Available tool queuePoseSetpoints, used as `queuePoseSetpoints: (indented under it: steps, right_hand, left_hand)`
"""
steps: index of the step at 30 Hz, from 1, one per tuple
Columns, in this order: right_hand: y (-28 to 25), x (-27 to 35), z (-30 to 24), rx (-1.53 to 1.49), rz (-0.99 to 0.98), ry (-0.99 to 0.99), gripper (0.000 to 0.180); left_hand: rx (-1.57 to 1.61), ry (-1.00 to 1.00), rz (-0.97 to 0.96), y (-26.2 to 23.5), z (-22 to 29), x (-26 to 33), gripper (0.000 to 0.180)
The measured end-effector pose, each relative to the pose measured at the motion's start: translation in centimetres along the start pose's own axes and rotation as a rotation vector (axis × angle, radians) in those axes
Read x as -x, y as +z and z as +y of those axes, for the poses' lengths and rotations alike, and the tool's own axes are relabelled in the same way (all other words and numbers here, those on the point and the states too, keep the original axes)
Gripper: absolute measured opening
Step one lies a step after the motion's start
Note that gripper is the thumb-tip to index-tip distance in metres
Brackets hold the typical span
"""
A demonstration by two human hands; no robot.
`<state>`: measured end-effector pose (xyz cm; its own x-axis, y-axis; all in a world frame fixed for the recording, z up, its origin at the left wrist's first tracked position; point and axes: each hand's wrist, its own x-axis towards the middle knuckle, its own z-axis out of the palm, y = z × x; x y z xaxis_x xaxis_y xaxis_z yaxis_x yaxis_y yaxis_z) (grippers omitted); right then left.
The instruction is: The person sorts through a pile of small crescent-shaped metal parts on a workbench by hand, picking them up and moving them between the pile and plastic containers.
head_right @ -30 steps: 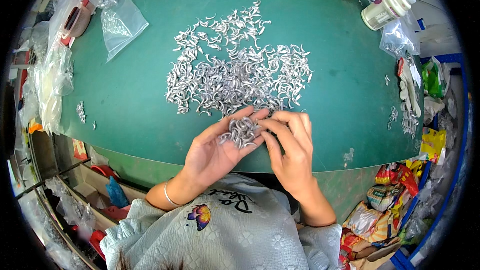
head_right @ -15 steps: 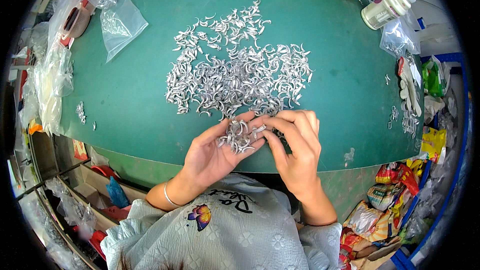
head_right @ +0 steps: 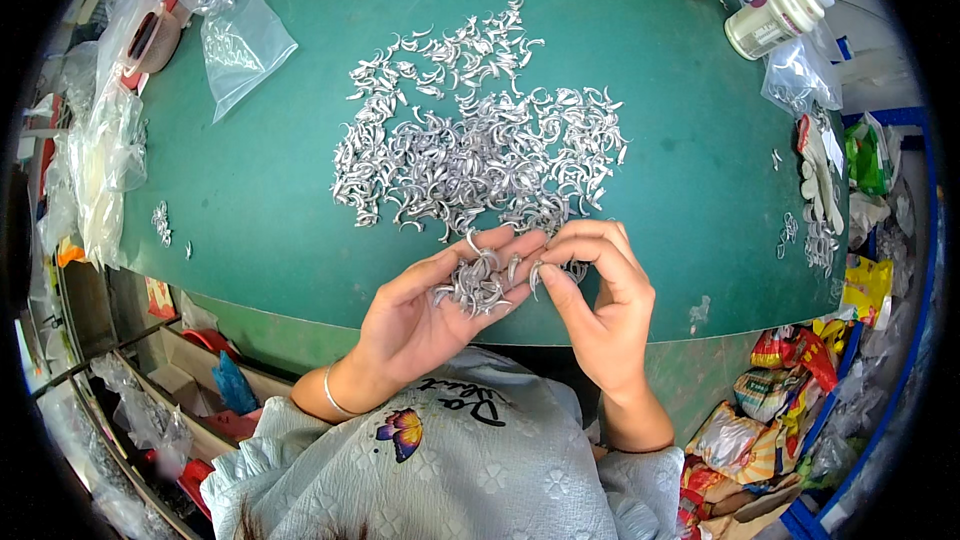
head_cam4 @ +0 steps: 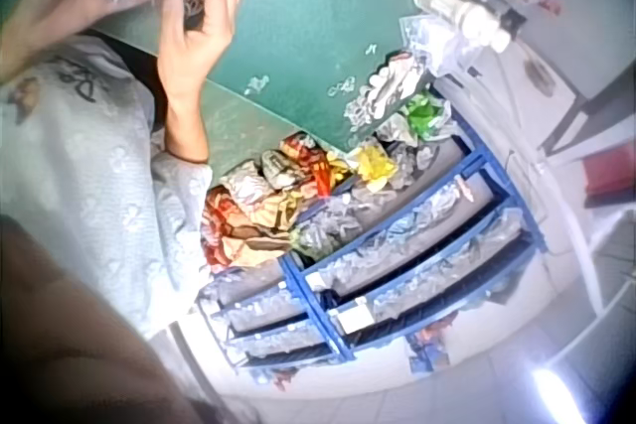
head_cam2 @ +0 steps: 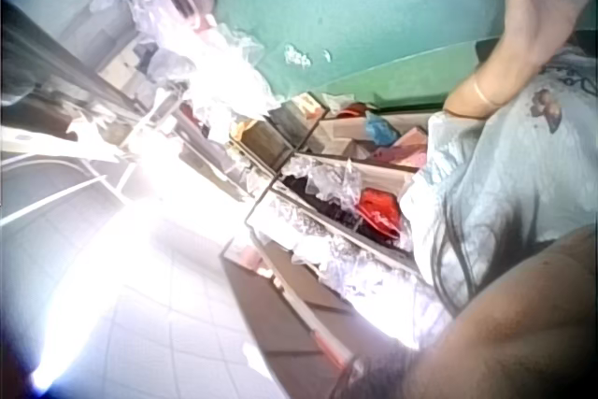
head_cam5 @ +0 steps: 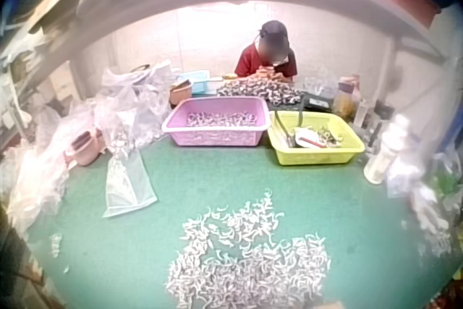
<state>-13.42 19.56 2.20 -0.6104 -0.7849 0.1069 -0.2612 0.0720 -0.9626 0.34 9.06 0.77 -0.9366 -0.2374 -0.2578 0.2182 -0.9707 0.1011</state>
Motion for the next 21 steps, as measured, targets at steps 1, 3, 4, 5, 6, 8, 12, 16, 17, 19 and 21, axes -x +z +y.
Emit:
queuePoseSetpoints:
  steps: [1,3,4,5,6,8,12,16,17,19,21]
  right_hand:
    - [0.0,0.0,0.0,-0.028,0.0,0.017,0.014]
    - [0.1,0.1,0.2,0.065,0.01,-0.046,0.015]
    - [0.1,0.1,0.2,0.112,0.015,-0.077,0.015]
    - [0.1,0.0,0.2,0.169,0.015,-0.113,0.016]
    - [0.2,-0.1,0.1,0.226,0.016,-0.148,0.017]
    - [0.5,-0.2,0.0,0.285,0.021,-0.188,0.02]
    - [0.9,-0.6,-0.5,0.355,-0.012,-0.213,0.025]
    - [1.0,-0.9,0.0,0.397,-0.059,-0.257,0.022]
    - [1.0,-1.0,0.0,0.382,-0.056,-0.243,0.021]
    - [1.0,-1.1,0.1,0.352,-0.051,-0.216,0.02]
    - [1.0,-1.1,0.2,0.361,-0.031,-0.206,0.021]
  left_hand:
    - [0.003,-0.001,0.002,0.1,0.0,0.0,0.043]
    - [0.031,0.012,0.012,0.3,0.1,-0.1,0.045]
    - [0.045,0.019,0.017,0.4,0.1,-0.1,0.045]
    - [0.028,0.029,0.018,0.4,0.1,-0.1,0.046]
    - [0.012,0.04,0.019,0.4,0.1,-0.1,0.047]
    - [0.001,0.045,0.008,0.4,0.1,-0.1,0.049]
    - [0.015,0.081,-0.057,-0.1,-0.1,0.1,0.049]
    - [-0.033,0.044,-0.016,0.4,0.1,0.2,0.056]
    - [-0.033,0.041,-0.023,0.3,0.1,0.3,0.057]
    - [-0.035,0.037,-0.036,0.0,0.1,0.3,0.057]
    - [-0.025,0.025,0.011,0.3,0.2,0.3,0.056]
